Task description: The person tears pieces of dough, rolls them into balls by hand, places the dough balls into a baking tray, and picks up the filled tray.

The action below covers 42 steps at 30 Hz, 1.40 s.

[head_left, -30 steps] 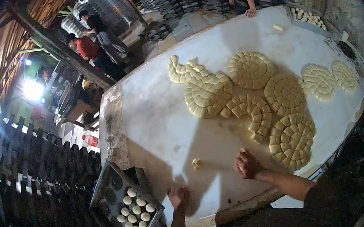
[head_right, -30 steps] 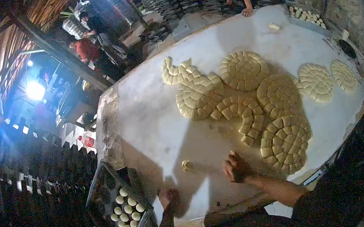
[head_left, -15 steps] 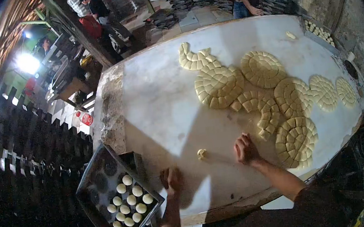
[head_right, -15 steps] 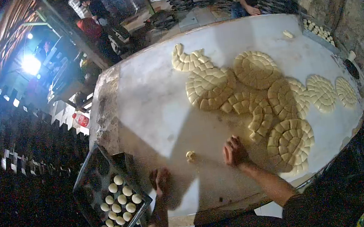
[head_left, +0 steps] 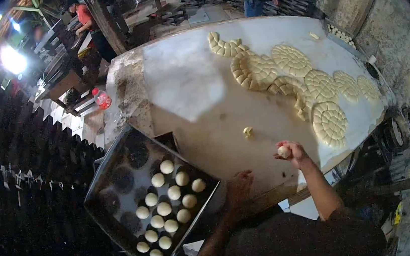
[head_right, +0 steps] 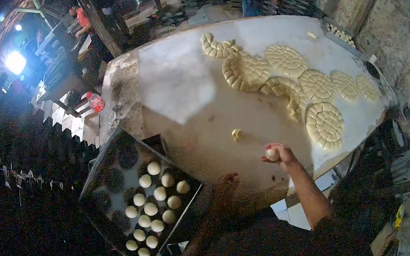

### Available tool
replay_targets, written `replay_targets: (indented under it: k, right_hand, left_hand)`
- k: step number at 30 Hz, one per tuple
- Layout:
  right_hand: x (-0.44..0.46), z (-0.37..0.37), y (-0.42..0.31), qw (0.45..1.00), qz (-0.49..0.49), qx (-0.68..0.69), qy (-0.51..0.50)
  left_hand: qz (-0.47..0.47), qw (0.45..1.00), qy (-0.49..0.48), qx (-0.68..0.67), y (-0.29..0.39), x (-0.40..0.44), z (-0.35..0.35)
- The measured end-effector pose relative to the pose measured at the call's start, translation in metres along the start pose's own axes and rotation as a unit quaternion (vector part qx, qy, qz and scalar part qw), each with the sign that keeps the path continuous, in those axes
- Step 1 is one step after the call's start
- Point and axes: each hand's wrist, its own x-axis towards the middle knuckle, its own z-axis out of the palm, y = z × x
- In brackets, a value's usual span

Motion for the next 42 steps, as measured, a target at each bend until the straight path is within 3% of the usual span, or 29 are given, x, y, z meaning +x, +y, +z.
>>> replay_targets:
  k: [1, 2, 4, 6, 8, 9, 12, 15, 18, 20, 21, 23, 25, 27, 28, 30, 31, 32, 34, 35, 36, 38, 40, 42]
  right_hand:
    - [-0.01, 0.03, 0.009, 1.0, 0.0, -0.013, -0.019]
    - [-0.011, 0.047, 0.032, 0.981, -0.119, -0.036, -0.149]
    - [-0.016, 0.08, 0.066, 0.933, -0.239, -0.168, -0.21]
    - [-0.018, 0.11, 0.076, 0.894, -0.237, -0.374, -0.075]
    - [-0.035, 0.119, 0.057, 0.899, -0.196, -0.391, -0.033]
    - [-0.044, 0.12, 0.047, 0.9, -0.172, -0.399, -0.012]
    - [-0.051, 0.108, 0.029, 0.861, -0.234, -0.45, 0.042]
    - [-0.05, 0.087, 0.018, 0.823, -0.375, -0.422, 0.07]
    - [-0.026, 0.027, 0.019, 0.772, -0.399, -0.489, 0.073]
    - [-0.008, -0.014, 0.011, 0.7, -0.474, -0.519, 0.125]
    - [0.002, -0.035, 0.001, 0.733, -0.427, -0.508, 0.15]
    - [0.011, -0.062, -0.015, 0.771, -0.344, -0.51, 0.164]
    - [0.016, -0.081, -0.028, 0.78, -0.281, -0.542, 0.14]
    - [0.032, -0.085, -0.007, 0.756, -0.36, -0.544, 0.049]
    - [0.038, -0.081, 0.001, 0.739, -0.401, -0.541, 0.005]
    - [0.03, -0.07, -0.002, 0.744, -0.388, -0.54, -0.067]
    - [0.024, -0.07, -0.003, 0.745, -0.38, -0.539, -0.103]
    - [0.019, -0.078, 0.002, 0.722, -0.406, -0.549, -0.112]
    - [0.016, -0.109, 0.015, 0.672, -0.458, -0.569, -0.123]
    - [0.019, -0.134, 0.023, 0.616, -0.498, -0.597, -0.127]
    - [0.023, -0.144, 0.018, 0.623, -0.488, -0.597, -0.132]
    - [0.037, -0.158, -0.008, 0.634, -0.464, -0.602, -0.145]
    - [0.068, -0.134, -0.025, 0.651, -0.459, -0.599, -0.075]
    - [0.083, -0.103, -0.02, 0.655, -0.474, -0.588, -0.026]
  left_hand:
    - [0.044, 0.998, 0.042, 0.024, 0.007, -0.001, 0.005]
    - [0.087, 0.992, 0.083, 0.046, 0.011, -0.003, 0.005]
    - [0.081, 0.995, 0.061, -0.009, 0.025, -0.004, -0.007]
    - [0.078, 0.996, 0.04, -0.034, 0.032, -0.006, -0.02]
    - [0.075, 0.997, 0.016, -0.031, 0.036, -0.006, -0.031]
    - [0.027, 0.992, 0.011, -0.121, 0.045, -0.004, -0.027]
    - [0.085, 0.99, 0.04, -0.102, 0.038, 0.011, 0.001]
    - [0.18, 0.978, 0.008, 0.104, 0.047, 0.033, 0.022]
    - [0.173, 0.972, -0.009, 0.159, 0.066, 0.046, 0.059]
    - [0.227, 0.965, -0.076, 0.103, 0.07, 0.055, 0.082]
    - [0.255, 0.958, -0.105, 0.077, 0.073, 0.064, 0.089]
    - [0.022, 0.991, -0.107, 0.08, 0.097, 0.078, 0.082]
    - [-0.05, 0.985, -0.01, 0.168, 0.059, 0.119, 0.072]
    - [-0.048, 0.916, 0.095, 0.386, 0.073, 0.133, 0.062]
    - [-0.045, 0.894, 0.098, 0.434, 0.058, 0.13, 0.069]
    - [-0.034, 0.845, 0.107, 0.523, 0.013, 0.11, 0.088]
    - [-0.09, 0.868, 0.066, 0.484, 0.043, 0.091, 0.093]
    - [-0.05, 0.834, 0.029, 0.549, 0.047, 0.067, 0.095]
    - [0.028, 0.839, 0.069, 0.539, 0.025, 0.026, 0.096]
    - [0.043, 0.851, 0.06, 0.521, -0.005, 0.01, 0.083]
    - [0.058, 0.862, 0.048, 0.501, -0.037, 0.003, 0.069]
    - [0.1, 0.933, 0.168, 0.301, -0.105, 0.019, 0.041]
    - [0.135, 0.846, 0.189, 0.48, -0.036, 0.054, 0.023]
    - [0.045, 0.902, 0.204, 0.377, -0.011, 0.085, 0.032]
